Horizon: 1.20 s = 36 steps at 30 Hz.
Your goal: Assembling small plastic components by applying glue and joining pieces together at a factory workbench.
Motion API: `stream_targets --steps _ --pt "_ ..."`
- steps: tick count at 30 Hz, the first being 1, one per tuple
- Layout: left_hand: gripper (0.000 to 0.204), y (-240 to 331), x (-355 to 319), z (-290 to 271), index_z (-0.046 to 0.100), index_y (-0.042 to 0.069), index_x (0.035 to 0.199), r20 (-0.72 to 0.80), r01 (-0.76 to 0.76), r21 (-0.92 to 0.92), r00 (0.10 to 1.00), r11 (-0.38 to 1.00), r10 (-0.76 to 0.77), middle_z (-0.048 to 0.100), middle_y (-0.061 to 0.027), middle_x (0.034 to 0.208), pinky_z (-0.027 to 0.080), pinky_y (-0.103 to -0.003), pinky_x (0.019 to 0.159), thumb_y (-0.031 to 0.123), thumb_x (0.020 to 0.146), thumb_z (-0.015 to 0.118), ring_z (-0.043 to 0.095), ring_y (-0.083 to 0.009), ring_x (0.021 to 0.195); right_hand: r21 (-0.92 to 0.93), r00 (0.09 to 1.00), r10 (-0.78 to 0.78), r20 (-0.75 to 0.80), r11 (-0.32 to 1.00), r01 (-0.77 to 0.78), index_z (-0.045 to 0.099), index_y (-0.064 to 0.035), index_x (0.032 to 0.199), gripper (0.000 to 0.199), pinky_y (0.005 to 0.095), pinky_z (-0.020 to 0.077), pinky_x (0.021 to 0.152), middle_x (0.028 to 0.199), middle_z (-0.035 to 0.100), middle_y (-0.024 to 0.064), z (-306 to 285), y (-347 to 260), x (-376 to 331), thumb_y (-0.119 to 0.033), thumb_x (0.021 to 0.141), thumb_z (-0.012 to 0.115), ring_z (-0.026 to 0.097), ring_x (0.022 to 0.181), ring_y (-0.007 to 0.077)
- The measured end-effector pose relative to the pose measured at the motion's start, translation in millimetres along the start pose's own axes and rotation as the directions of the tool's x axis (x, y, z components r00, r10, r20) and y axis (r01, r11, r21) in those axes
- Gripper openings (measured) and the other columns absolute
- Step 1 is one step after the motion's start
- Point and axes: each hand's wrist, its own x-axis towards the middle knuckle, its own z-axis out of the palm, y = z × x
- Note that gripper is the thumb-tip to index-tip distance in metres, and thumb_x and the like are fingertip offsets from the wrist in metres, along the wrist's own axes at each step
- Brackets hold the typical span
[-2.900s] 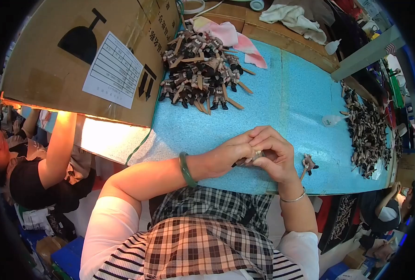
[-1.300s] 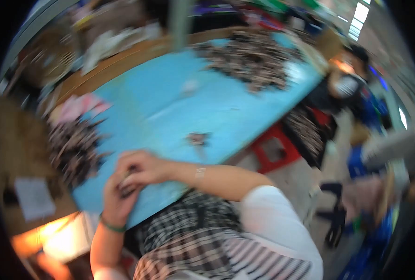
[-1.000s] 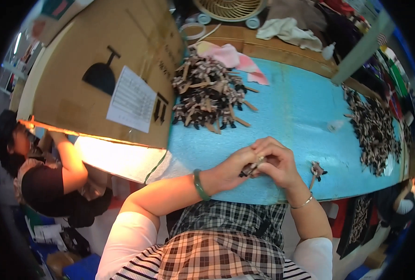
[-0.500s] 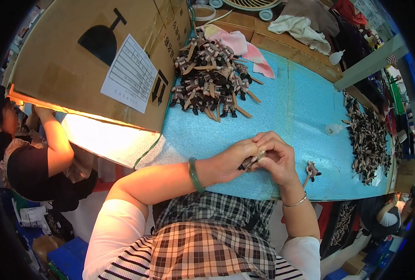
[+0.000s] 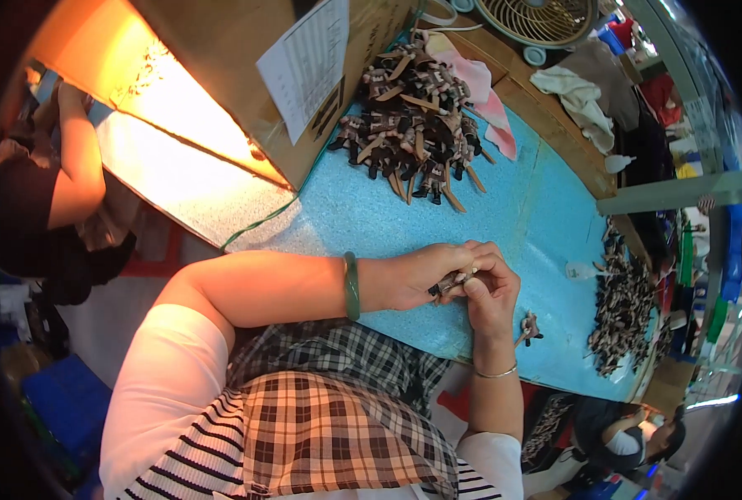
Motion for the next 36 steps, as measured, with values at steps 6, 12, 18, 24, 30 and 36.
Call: stream_targets --steps 6,12,18,24,30,36 --pt "0.018 5.0 -5.4 6.4 0.048 0.010 0.080 -0.028 0.017 0.070 0.999 0.997 -0.015 0.045 0.0008 0.069 0.031 -0.025 0.050 0.023 0.090 0.041 0.041 -0.0102 0.055 0.054 0.998 0.067 0.006 0.996 -0.068 0.060 0.0044 0.088 0.026 0.0311 0.0526 0.066 0.094 0.053 0.0103 3.4 -1.3 0.0 -0.019 0.082 0.071 0.055 0.090 0.0214" --pt "0.020 2.1 -2.8 8.4 0.051 0.008 0.080 -0.013 0.001 0.098 1.000 0.995 0.000 0.045 0.0004 0.067 0.031 -0.024 0.052 0.023 0.089 0.042 0.040 -0.0093 0.058 -0.020 1.000 0.006 -0.004 1.000 -0.006 0.060 0.0037 0.087 0.026 0.0318 0.0523 0.068 0.095 0.053 0.0110 -3.5 0.7 -5.9 -0.019 0.082 0.071 0.055 0.093 0.0218" --pt "0.016 2.2 -4.1 5.9 0.050 0.009 0.079 0.041 -0.025 0.128 0.999 0.991 0.019 0.043 0.0011 0.068 0.030 -0.024 0.053 0.022 0.086 0.043 0.038 -0.0091 0.059 -0.046 1.000 0.004 -0.016 0.999 -0.005 0.063 0.0021 0.089 0.023 0.0358 0.0439 0.089 0.101 0.056 0.0112 -4.3 -1.3 -6.3 -0.016 0.080 0.073 0.052 0.105 0.0239" --pt "0.021 4.1 -6.8 7.2 0.046 0.012 0.073 0.019 -0.003 0.161 1.000 0.987 0.000 0.042 0.0017 0.067 0.028 -0.023 0.052 0.026 0.089 0.044 0.038 -0.0086 0.059 -0.062 0.999 -0.043 0.014 0.997 0.044 0.063 0.0025 0.089 0.022 0.0361 0.0429 0.090 0.102 0.056 0.0111 -4.1 -0.3 -3.9 -0.015 0.079 0.072 0.052 0.106 0.0242" --pt "0.022 0.8 -4.0 6.3 0.052 0.011 0.085 0.028 -0.013 0.180 1.000 0.984 0.008 0.041 0.0041 0.068 0.027 -0.021 0.052 0.029 0.093 0.044 0.036 -0.0062 0.059 -0.107 0.997 -0.074 0.009 0.991 0.075 0.063 0.0025 0.089 0.023 0.0368 0.0425 0.091 0.102 0.056 0.0108 -1.5 -4.2 -3.7 -0.015 0.078 0.073 0.052 0.106 0.0244" --pt "0.025 1.5 -4.7 9.2 0.054 0.011 0.099 0.042 -0.033 0.222 0.999 0.975 0.024 0.035 0.0061 0.067 0.024 -0.021 0.052 0.033 0.097 0.044 0.031 -0.0048 0.059 -0.123 0.994 -0.108 0.007 0.986 0.108 0.064 0.0019 0.089 0.022 0.0369 0.0422 0.091 0.101 0.056 0.0105 0.5 -6.0 -4.4 -0.015 0.077 0.073 0.052 0.107 0.0245"
